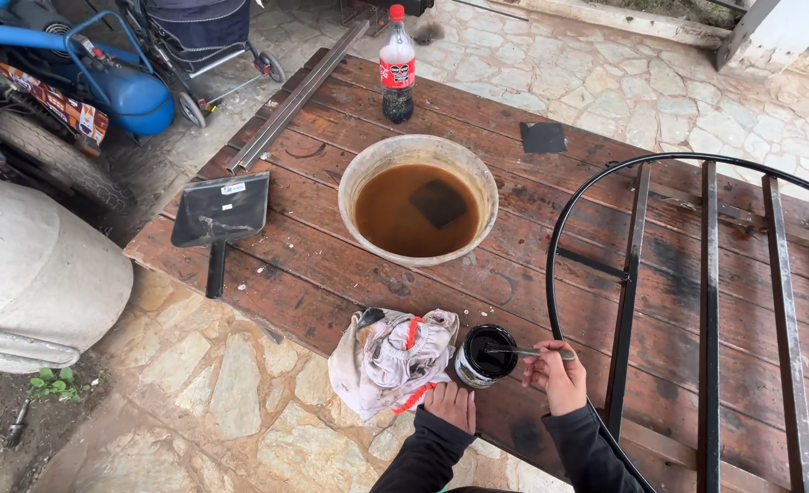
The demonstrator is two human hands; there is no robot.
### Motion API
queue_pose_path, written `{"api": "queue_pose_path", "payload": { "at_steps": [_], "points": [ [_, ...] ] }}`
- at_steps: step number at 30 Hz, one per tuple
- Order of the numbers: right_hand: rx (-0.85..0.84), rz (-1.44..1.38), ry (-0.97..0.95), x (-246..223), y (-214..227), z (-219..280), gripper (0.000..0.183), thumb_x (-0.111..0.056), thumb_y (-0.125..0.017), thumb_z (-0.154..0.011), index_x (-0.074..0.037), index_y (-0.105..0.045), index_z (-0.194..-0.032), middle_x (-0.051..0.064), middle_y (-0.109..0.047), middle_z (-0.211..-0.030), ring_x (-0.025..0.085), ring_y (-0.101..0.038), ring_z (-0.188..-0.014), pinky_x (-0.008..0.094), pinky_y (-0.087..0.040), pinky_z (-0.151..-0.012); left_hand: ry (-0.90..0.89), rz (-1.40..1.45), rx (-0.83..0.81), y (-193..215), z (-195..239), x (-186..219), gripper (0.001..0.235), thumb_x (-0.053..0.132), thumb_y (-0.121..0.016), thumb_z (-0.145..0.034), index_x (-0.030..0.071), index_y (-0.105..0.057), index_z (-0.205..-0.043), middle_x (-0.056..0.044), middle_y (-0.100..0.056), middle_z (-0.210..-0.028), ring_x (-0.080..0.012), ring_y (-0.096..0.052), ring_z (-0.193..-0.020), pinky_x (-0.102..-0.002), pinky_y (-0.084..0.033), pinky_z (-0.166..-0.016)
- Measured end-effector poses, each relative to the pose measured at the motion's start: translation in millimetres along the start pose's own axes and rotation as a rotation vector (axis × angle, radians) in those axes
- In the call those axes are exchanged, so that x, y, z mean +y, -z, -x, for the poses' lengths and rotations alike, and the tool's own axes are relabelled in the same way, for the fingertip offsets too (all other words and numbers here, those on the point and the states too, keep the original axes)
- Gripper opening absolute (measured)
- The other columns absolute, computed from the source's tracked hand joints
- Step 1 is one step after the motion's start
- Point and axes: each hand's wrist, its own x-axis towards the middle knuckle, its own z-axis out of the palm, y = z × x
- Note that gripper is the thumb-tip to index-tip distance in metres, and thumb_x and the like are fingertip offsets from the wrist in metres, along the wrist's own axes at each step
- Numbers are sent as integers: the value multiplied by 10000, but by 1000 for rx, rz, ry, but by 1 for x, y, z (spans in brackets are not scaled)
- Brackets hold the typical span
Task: Painting a circular metal frame with black paint using a small brush
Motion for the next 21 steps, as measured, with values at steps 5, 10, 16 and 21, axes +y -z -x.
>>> {"api": "queue_pose_path", "payload": {
  "at_steps": [5, 10, 16, 21],
  "points": [
    [-138, -108, 1, -22, 22, -1, 144, -97, -563, -1031, 9, -649, -1076, 284, -707, -908, 350, -682, -705, 444, -580, -591, 2, -50, 19, 1, -2, 4, 284, 272, -564, -971, 125, -563, -728, -90, -508, -742, -318, -496, -689, -447, -375, -607],
    [-188, -355, -121, -72, 46, 22, 267, -184, -575, -1040, -10, -668, -1219, 204, -697, -984, 280, -628, -821, 381, -545, -722, 49, -69, 6, -8, 2, 7, 264, 275, -576, -954, 121, -564, -740, -84, -512, -740, -320, -502, -697, -452, -388, -628],
    [-239, -620, 30, -109, 116, 40, 292, -203, -575, -1061, -47, -628, -1302, 136, -667, -1014, 194, -573, -806, 278, -527, -738, 96, -161, -15, -10, -2, 13, 283, 286, -610, -911, 132, -577, -676, -110, -562, -701, -336, -553, -674, -479, -409, -591],
    [-324, -781, 181, -154, 202, 73, 252, -150, -530, -1093, -72, -629, -1311, 146, -585, -1069, 202, -509, -858, 231, -444, -685, 181, -258, 35, -21, 2, 20, 296, 240, -618, -912, 92, -568, -660, -136, -556, -669, -370, -563, -660, -513, -418, -608]
  ]
}}
